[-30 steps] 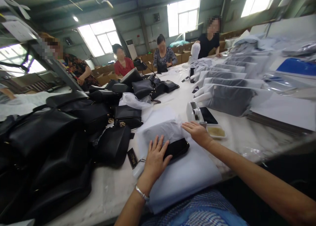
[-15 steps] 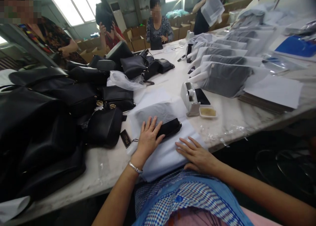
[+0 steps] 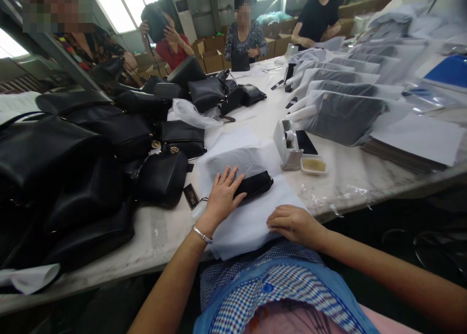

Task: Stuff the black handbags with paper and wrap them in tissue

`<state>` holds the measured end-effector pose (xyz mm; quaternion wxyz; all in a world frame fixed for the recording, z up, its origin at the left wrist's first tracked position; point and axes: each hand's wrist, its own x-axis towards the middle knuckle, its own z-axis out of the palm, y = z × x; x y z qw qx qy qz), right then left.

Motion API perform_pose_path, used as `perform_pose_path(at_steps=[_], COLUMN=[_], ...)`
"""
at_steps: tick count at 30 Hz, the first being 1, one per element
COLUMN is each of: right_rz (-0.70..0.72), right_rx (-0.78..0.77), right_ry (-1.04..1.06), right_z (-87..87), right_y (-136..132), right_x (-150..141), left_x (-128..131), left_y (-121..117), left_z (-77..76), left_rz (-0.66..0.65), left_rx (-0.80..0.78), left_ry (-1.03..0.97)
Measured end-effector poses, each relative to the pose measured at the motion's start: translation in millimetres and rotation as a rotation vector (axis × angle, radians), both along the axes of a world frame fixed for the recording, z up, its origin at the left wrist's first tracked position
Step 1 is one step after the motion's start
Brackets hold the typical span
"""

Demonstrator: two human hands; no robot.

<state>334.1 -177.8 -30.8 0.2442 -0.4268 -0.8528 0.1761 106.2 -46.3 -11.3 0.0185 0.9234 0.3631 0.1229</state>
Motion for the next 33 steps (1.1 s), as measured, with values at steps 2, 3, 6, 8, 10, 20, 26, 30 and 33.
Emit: perform_pose_path(at_steps=[2, 3, 6, 8, 10, 20, 26, 30, 33], right_rz=[0.006, 0.005, -0.035, -0.073, -0.115, -0.217, -0.192, -0.098, -0.084], right_rx=[-0.076, -0.110, -0.204, -0.238, -0.239, -0.155, 0.142, 0.355, 0.371], right_ry=[0.006, 0.011, 0.035, 0.057, 0.071, -0.047, -0.136, -0.230, -0.225], right_z=[10.5, 15.5, 30.0, 40.4, 51.7, 77.0, 67.9, 47.6, 33.1], right_y=[4.9, 7.8, 19.5, 30.8, 46.2, 138.5, 134.2, 141.0, 148.8], right_x=[-0.8, -0.8, 0.5, 1.7, 2.6, 4.4, 2.1, 7.2, 13.1], left_x=[-1.5, -2.1, -3.9, -5.6, -8.3, -11.2, 0.3, 0.6, -0.4], left_y=[2.3, 3.5, 6.9, 9.1, 11.6, 28.2, 28.8, 29.0, 31.0], left_z=[3.0, 5.1, 14.1, 22.1, 31.5, 67.6, 40.1, 23.5, 14.0], left_rz=[-0.011, -0.017, -0.032, -0.043, -0.047, -0.079, 0.021, 0.037, 0.009], left_rx=[-0.024, -0.039, -0.109, -0.173, -0.241, -0.325, -0.142, 0.039, 0.177], left_ry=[-0.007, -0.012, -0.037, -0.069, -0.104, -0.011, -0.086, -0.079, -0.082])
